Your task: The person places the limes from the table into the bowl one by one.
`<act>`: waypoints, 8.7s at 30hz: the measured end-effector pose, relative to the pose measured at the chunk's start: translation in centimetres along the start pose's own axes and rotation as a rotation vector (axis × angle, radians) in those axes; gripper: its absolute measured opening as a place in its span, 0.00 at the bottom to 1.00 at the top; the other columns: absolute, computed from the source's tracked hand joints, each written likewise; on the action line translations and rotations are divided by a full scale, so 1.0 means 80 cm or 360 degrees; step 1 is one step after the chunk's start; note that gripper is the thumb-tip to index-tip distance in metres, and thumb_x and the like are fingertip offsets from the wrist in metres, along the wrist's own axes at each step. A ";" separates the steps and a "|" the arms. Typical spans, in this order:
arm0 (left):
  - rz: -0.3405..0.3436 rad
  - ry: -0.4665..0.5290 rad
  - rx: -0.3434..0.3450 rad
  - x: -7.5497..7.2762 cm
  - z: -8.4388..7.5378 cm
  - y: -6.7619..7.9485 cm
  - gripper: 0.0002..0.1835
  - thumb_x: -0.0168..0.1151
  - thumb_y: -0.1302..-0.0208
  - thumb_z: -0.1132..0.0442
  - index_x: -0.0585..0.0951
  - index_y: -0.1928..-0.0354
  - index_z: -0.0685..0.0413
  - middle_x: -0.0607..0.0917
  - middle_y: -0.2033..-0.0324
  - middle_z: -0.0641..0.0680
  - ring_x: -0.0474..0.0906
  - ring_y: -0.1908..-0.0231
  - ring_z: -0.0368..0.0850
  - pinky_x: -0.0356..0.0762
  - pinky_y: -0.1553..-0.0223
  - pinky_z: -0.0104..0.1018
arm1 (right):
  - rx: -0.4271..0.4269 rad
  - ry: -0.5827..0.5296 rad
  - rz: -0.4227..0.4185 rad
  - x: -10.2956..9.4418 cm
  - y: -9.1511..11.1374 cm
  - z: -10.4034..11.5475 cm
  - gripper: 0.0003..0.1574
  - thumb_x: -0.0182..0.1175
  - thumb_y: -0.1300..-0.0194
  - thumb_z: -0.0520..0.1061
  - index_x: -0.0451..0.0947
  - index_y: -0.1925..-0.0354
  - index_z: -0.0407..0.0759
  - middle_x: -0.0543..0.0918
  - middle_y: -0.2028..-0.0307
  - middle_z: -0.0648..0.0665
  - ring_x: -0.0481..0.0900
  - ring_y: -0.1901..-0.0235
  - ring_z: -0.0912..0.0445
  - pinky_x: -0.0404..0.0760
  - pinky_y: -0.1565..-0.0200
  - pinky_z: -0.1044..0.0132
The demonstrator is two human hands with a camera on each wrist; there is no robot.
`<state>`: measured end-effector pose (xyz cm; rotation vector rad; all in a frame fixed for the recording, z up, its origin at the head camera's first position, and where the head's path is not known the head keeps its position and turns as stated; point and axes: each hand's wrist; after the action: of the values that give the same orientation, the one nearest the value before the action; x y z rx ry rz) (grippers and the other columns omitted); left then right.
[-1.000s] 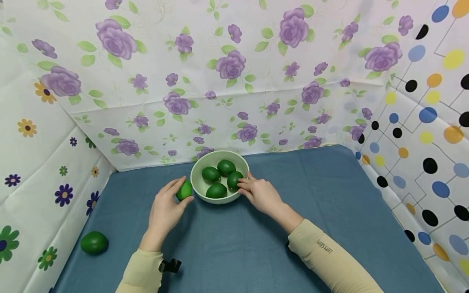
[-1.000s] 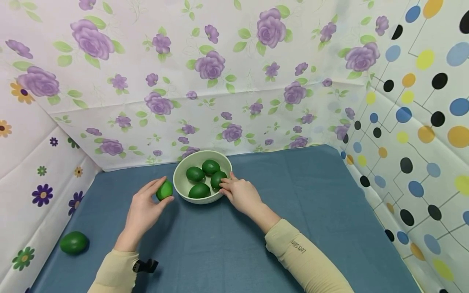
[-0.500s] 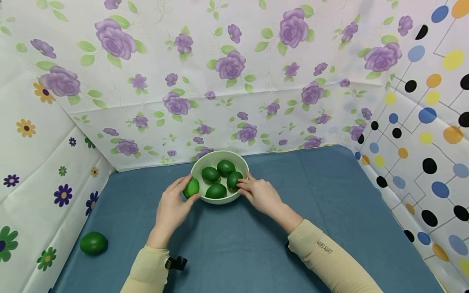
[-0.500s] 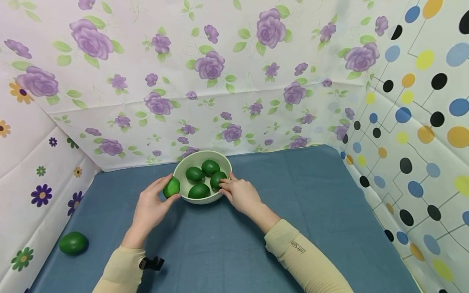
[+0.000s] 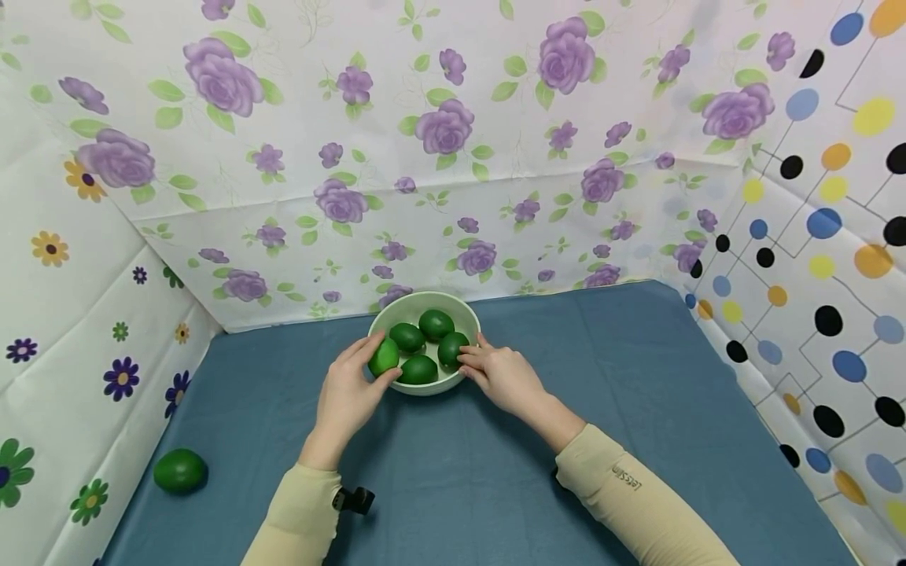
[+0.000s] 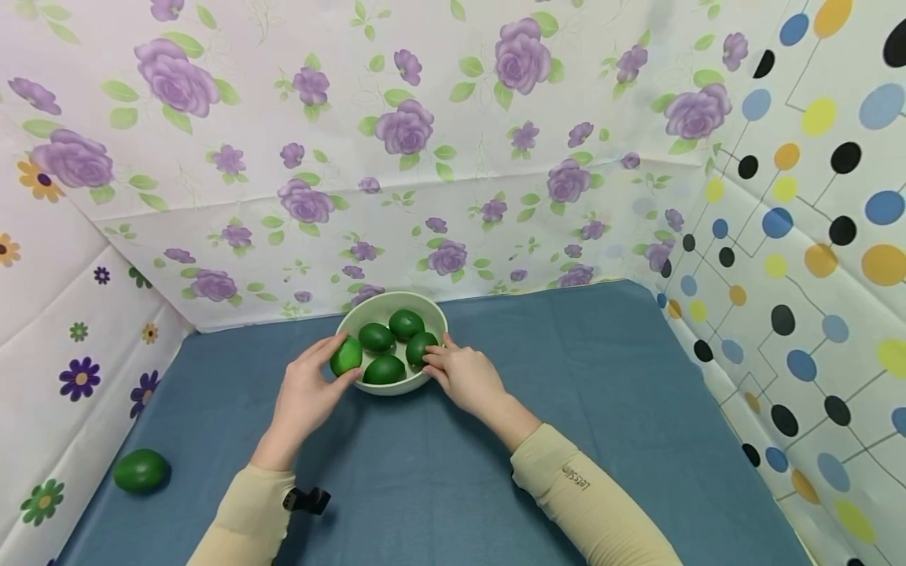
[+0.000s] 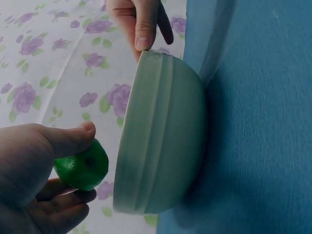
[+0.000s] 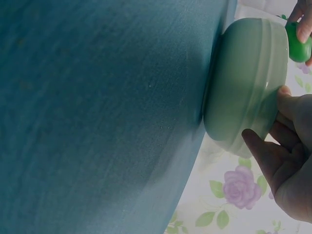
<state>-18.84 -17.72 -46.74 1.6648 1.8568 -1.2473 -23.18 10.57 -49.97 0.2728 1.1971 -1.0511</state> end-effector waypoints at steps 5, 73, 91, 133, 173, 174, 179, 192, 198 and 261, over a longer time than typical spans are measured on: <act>0.0023 0.0020 -0.0018 0.005 -0.004 -0.005 0.39 0.80 0.34 0.55 0.77 0.23 0.49 0.79 0.31 0.63 0.78 0.33 0.65 0.83 0.40 0.63 | 0.0005 -0.0001 0.0001 0.000 0.000 0.001 0.21 0.65 0.22 0.51 0.88 0.38 0.42 0.84 0.35 0.41 0.79 0.33 0.39 0.86 0.41 0.42; 0.0282 -0.0190 -0.0074 0.088 -0.033 -0.078 0.39 0.79 0.32 0.52 0.75 0.22 0.50 0.82 0.33 0.62 0.78 0.35 0.63 0.81 0.36 0.59 | 0.0044 0.0070 0.0040 0.002 -0.002 0.000 0.22 0.65 0.22 0.54 0.88 0.37 0.46 0.84 0.35 0.43 0.77 0.32 0.40 0.88 0.43 0.46; 0.0288 -0.0211 -0.0103 0.091 -0.033 -0.076 0.38 0.78 0.32 0.52 0.75 0.22 0.48 0.76 0.27 0.61 0.75 0.31 0.63 0.79 0.34 0.61 | 0.0025 0.0049 0.0032 0.002 -0.002 -0.001 0.22 0.64 0.21 0.53 0.88 0.37 0.45 0.84 0.35 0.43 0.79 0.33 0.38 0.89 0.45 0.47; -0.0067 -0.0032 0.0129 0.037 -0.020 -0.030 0.27 0.74 0.27 0.54 0.83 0.30 0.51 0.83 0.34 0.56 0.79 0.35 0.59 0.82 0.38 0.60 | 0.0012 0.0049 0.0006 0.003 -0.002 -0.003 0.21 0.65 0.22 0.53 0.89 0.39 0.44 0.85 0.36 0.43 0.78 0.32 0.39 0.86 0.41 0.44; 0.0045 -0.0710 -0.0539 -0.166 0.193 0.125 0.37 0.75 0.33 0.58 0.74 0.29 0.71 0.70 0.36 0.84 0.68 0.39 0.85 0.69 0.43 0.82 | 0.0014 0.0076 0.0051 -0.003 -0.001 -0.001 0.22 0.64 0.21 0.53 0.88 0.38 0.45 0.84 0.35 0.44 0.76 0.30 0.40 0.85 0.40 0.44; 0.0081 -0.0716 -0.0598 -0.169 0.198 0.127 0.37 0.74 0.33 0.57 0.73 0.28 0.72 0.69 0.35 0.85 0.67 0.39 0.85 0.69 0.43 0.82 | 0.0016 0.0078 0.0051 -0.003 -0.001 -0.001 0.22 0.64 0.21 0.53 0.88 0.38 0.45 0.84 0.35 0.44 0.76 0.31 0.40 0.86 0.40 0.44; 0.0288 -0.0715 -0.0857 -0.183 0.218 0.135 0.42 0.72 0.30 0.51 0.68 0.26 0.73 0.63 0.33 0.86 0.64 0.37 0.87 0.69 0.41 0.81 | 0.0019 0.0075 0.0060 -0.002 -0.002 0.000 0.22 0.64 0.21 0.53 0.88 0.37 0.45 0.84 0.35 0.43 0.79 0.32 0.40 0.87 0.41 0.44; 0.0453 -0.0648 -0.1137 -0.187 0.230 0.139 0.50 0.71 0.30 0.43 0.63 0.22 0.72 0.66 0.32 0.82 0.67 0.36 0.82 0.74 0.42 0.77 | 0.0019 0.0076 0.0065 0.000 -0.002 0.000 0.22 0.63 0.20 0.53 0.87 0.37 0.45 0.84 0.35 0.44 0.76 0.30 0.39 0.85 0.38 0.43; 0.0502 -0.0635 -0.1204 -0.193 0.230 0.145 0.58 0.73 0.35 0.34 0.60 0.21 0.71 0.64 0.32 0.83 0.66 0.35 0.83 0.73 0.43 0.79 | 0.0018 0.0076 0.0062 0.000 -0.003 -0.001 0.22 0.63 0.20 0.53 0.87 0.37 0.45 0.84 0.35 0.44 0.76 0.30 0.39 0.85 0.38 0.43; 0.0235 -0.0371 -0.0497 -0.104 0.108 0.078 0.41 0.77 0.33 0.53 0.73 0.24 0.65 0.73 0.33 0.78 0.78 0.43 0.78 0.83 0.54 0.69 | 0.0044 0.0065 0.0074 0.000 0.000 -0.002 0.21 0.64 0.21 0.52 0.88 0.37 0.45 0.84 0.35 0.44 0.76 0.30 0.41 0.86 0.40 0.44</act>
<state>-13.50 -30.15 -47.59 1.3975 1.6569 -0.9853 -23.25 10.66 -50.01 0.3435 1.2081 -1.0268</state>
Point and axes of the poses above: each hand's wrist, its own y-axis away from the middle knuckle, its own x-axis out of the palm, z = x × y
